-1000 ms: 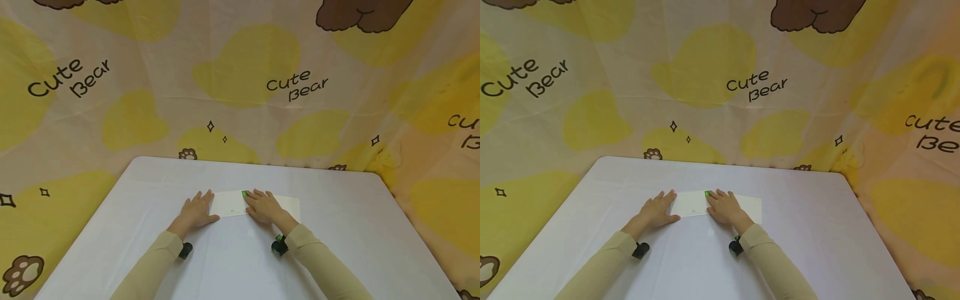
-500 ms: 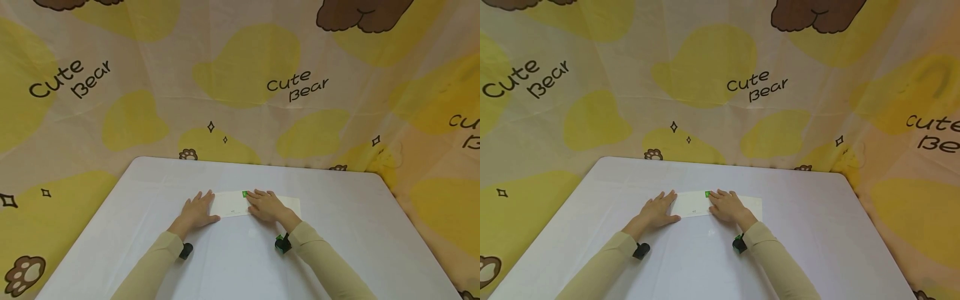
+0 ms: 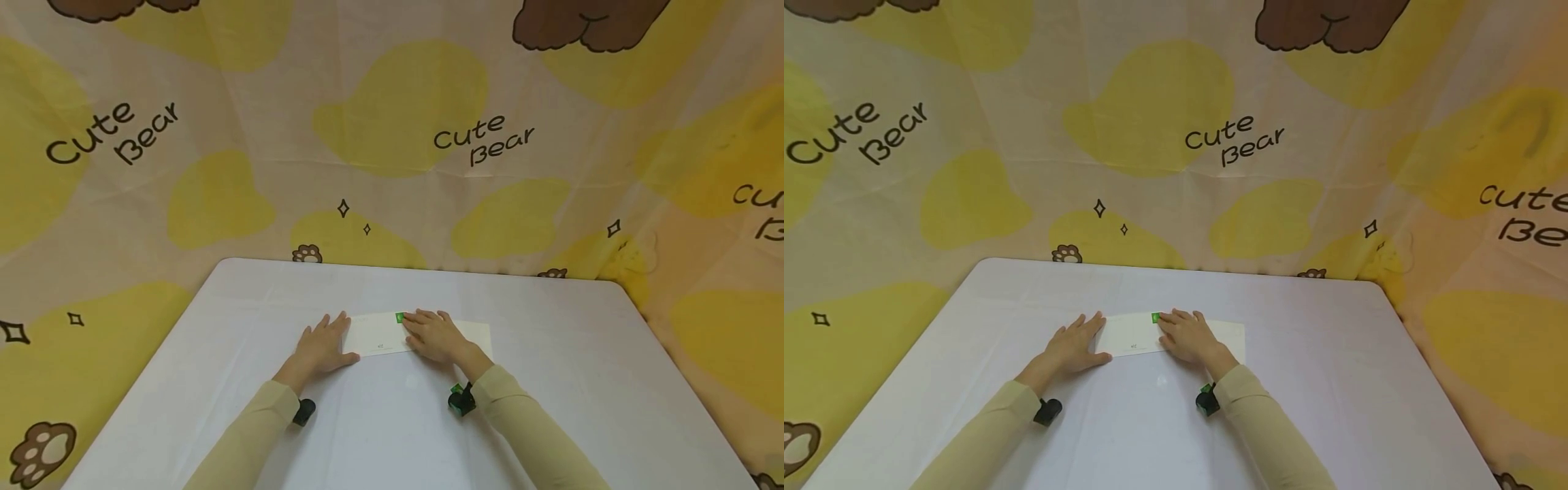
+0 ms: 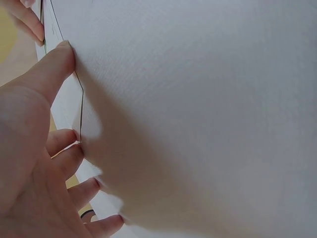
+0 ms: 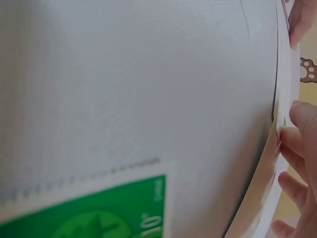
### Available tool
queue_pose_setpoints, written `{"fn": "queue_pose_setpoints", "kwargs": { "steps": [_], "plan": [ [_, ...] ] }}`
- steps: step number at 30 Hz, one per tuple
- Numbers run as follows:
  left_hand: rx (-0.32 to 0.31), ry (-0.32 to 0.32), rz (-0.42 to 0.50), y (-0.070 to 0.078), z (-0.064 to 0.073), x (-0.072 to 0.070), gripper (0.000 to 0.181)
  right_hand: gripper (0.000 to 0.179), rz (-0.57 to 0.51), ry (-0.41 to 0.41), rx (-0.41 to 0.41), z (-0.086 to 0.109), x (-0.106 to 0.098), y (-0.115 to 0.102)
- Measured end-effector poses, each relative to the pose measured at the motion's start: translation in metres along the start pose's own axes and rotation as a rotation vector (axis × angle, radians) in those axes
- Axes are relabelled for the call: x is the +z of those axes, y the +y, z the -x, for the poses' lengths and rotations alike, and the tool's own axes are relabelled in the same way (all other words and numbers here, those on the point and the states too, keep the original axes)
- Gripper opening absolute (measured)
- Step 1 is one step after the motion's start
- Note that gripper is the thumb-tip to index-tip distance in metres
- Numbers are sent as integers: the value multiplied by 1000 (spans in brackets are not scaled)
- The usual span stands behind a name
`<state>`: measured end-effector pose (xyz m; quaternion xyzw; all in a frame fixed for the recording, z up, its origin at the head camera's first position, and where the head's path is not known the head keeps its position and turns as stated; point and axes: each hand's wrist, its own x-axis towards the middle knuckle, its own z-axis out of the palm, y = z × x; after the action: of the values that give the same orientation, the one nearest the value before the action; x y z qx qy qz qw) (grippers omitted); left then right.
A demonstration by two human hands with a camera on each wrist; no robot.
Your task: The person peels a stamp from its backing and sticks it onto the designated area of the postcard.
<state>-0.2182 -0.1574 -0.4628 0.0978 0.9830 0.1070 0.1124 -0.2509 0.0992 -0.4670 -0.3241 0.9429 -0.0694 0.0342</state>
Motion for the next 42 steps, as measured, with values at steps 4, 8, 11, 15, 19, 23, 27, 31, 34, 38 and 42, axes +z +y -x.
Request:
{"fn": "queue_pose_setpoints", "kwargs": {
  "steps": [4,8,11,15,19,23,27,31,34,38,42],
  "plan": [
    [2,0,-5,1,-1,1,86,46,-26,-4,10,0,-1,-1],
    [8,0,-8,1,-1,1,85,43,-65,32,10,1,-3,-1],
    [10,-3,-6,2,0,0,85,38,-94,96,0,3,-4,-1],
    [10,-8,-13,3,1,-3,84,35,-143,176,3,7,-9,0],
    [8,-17,-24,4,2,-4,83,33,-207,236,6,14,-17,-1],
    [2,-21,-36,4,2,-4,84,30,-249,286,15,22,-26,-2],
    [10,-14,-44,4,2,-4,83,30,-285,319,19,31,-33,-3],
    [30,2,-36,1,2,-4,82,30,-303,340,9,39,-38,-4],
    [41,24,-13,-2,2,-3,81,29,-312,358,1,46,-41,-4],
    [54,65,23,-4,1,-3,80,28,-337,378,-7,55,-44,-3],
    [98,123,46,-1,1,-2,76,25,-351,381,-11,65,-46,-2]
  ]
}}
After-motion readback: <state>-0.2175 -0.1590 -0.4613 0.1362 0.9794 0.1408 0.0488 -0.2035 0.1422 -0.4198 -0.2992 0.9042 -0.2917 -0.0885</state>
